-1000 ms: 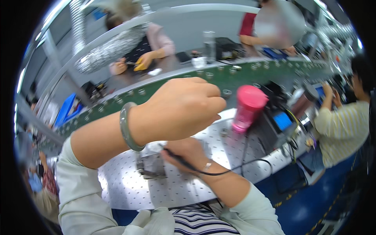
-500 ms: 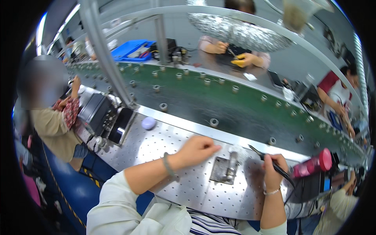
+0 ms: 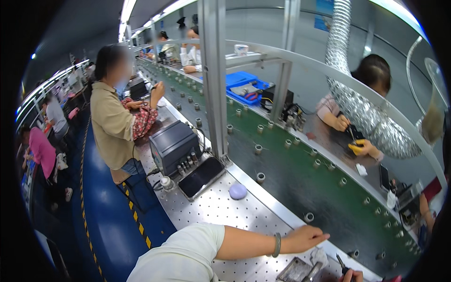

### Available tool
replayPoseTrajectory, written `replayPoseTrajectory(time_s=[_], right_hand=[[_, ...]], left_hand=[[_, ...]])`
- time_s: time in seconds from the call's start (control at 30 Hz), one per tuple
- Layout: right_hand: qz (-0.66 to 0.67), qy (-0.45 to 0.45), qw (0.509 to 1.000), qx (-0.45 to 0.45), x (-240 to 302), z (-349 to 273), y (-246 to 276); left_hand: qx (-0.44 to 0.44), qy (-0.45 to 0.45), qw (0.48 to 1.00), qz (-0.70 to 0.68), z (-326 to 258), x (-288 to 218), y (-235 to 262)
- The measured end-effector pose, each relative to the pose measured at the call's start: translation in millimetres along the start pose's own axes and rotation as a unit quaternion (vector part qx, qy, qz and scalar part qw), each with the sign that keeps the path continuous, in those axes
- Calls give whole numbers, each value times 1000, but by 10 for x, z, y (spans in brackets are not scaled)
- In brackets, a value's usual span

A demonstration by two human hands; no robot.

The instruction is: The person uses a soldering iron to apply heat to small cylindrical metal components held in a fixture. They repeatedly pick up components from a conveyor belt, solder them, and place them back on the belt. The person also cleans the soldering iron tip with a sponge.

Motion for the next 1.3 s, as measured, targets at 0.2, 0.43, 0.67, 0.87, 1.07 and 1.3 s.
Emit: replayPoseTrajectory(time_s=[0.2, 0.43, 0.67, 0.87, 1.07, 1.3], right_hand=[[25, -3, 1000, -16, 163, 43, -44], [15, -1, 999, -33, 125, 11, -18], [-75, 23, 997, 20, 121, -39, 87], [-84, 59, 994, 44, 164, -51, 116], [-48, 31, 997, 47, 174, -63, 114], [-46, 39, 996, 59, 86, -67, 177]], left_hand=[[34, 2, 999, 8, 5, 17, 26], [35, -12, 999, -3, 29, 34, -12], [52, -8, 999, 3, 19, 44, -21], [48, 1, 999, -2, 14, 28, -25], [58, 0, 998, -4, 24, 53, -29], [56, -2, 998, -4, 28, 53, -30]])
Point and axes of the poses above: each hand's wrist, its own z-axis towards the middle knuckle, its own y-axis out of the back of the hand, x = y × z, the point moved 4 cm from there along z, towards the middle knuckle, and after that the axes turned 6 degrees about -z, right-handed, at the moved point
